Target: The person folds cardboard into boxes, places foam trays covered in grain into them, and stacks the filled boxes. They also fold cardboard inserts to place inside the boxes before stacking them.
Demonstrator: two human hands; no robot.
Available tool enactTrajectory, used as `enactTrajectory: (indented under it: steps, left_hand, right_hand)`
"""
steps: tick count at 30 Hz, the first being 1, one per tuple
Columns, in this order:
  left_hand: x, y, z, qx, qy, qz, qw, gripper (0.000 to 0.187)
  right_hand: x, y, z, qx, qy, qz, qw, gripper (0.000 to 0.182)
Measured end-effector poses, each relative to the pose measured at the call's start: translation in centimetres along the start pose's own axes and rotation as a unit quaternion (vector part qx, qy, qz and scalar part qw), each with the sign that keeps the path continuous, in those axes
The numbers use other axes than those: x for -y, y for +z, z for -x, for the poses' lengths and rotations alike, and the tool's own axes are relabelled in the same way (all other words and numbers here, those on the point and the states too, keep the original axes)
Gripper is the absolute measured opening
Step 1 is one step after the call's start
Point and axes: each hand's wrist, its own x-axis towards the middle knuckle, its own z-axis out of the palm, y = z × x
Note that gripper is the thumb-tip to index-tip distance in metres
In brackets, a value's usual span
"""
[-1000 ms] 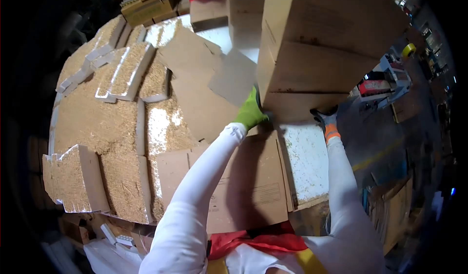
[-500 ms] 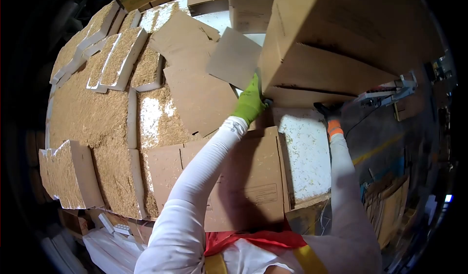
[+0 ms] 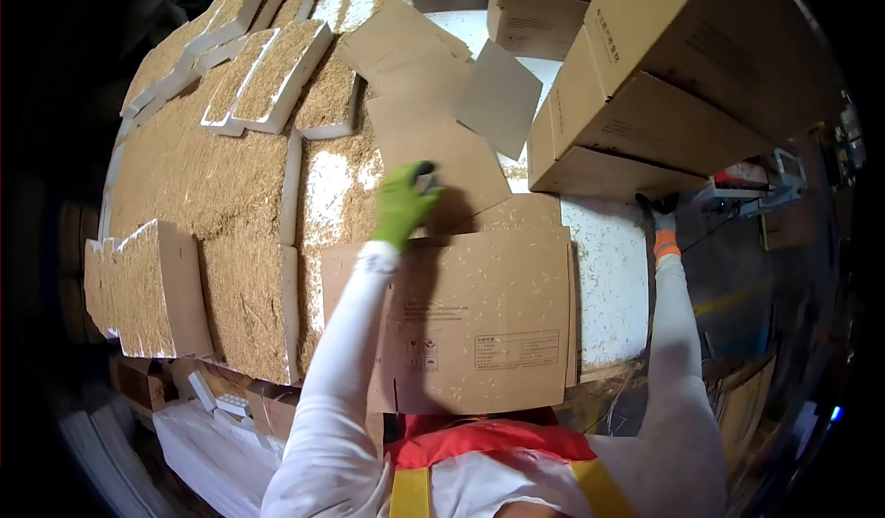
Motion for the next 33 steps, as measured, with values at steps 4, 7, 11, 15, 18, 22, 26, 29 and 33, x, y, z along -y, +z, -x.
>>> enactTrajectory:
  steps: [4,7,11,15,18,22,26,29,33]
  left_hand:
    - [10.3,-4.9,1.9,0.061,-0.103,-0.164,0.979,0.027]
    - [12.8,-4.3,3.4,0.130,-0.066,-0.168,0.975,0.039]
    - [10.7,-5.5,3.6,0.193,-0.035,-0.209,0.958,0.036]
    - [10.5,-5.5,3.7,0.196,-0.013,-0.274,0.942,0.030]
    - [10.5,-6.1,3.7,0.294,-0.119,-0.293,0.902,0.052]
    - [10.5,-8.7,4.9,0.359,-0.220,-0.237,0.876,0.068]
    - [9.8,-8.2,6.6,0.187,-0.184,-0.250,0.932,0.047]
    - [8.9,-10.2,8.8,-0.026,-0.047,-0.107,0.993,0.035]
    - [6.2,-15.2,17.5,-0.135,-0.236,0.125,0.954,0.047]
  right_hand:
    - [-0.4,1.8,6.9,-0.019,-0.072,0.172,0.982,0.058]
    - [17.0,10.0,21.4,0.143,-0.046,-0.044,0.988,0.014]
    - [26.8,18.5,23.6,0.334,-0.253,0.244,0.874,0.046]
    - [26.0,24.7,22.5,0.354,-0.188,0.521,0.753,0.073]
    - [25.8,24.8,23.8,0.357,-0.152,0.515,0.764,0.078]
    - [26.8,24.0,25.5,0.398,-0.177,0.524,0.732,0.084]
    - [25.5,24.4,26.7,0.239,-0.225,0.455,0.828,0.057]
    - [25.1,21.8,27.6,0.129,-0.331,0.223,0.908,0.029]
    - [23.6,12.0,31.2,0.106,-0.216,0.066,0.968,0.048]
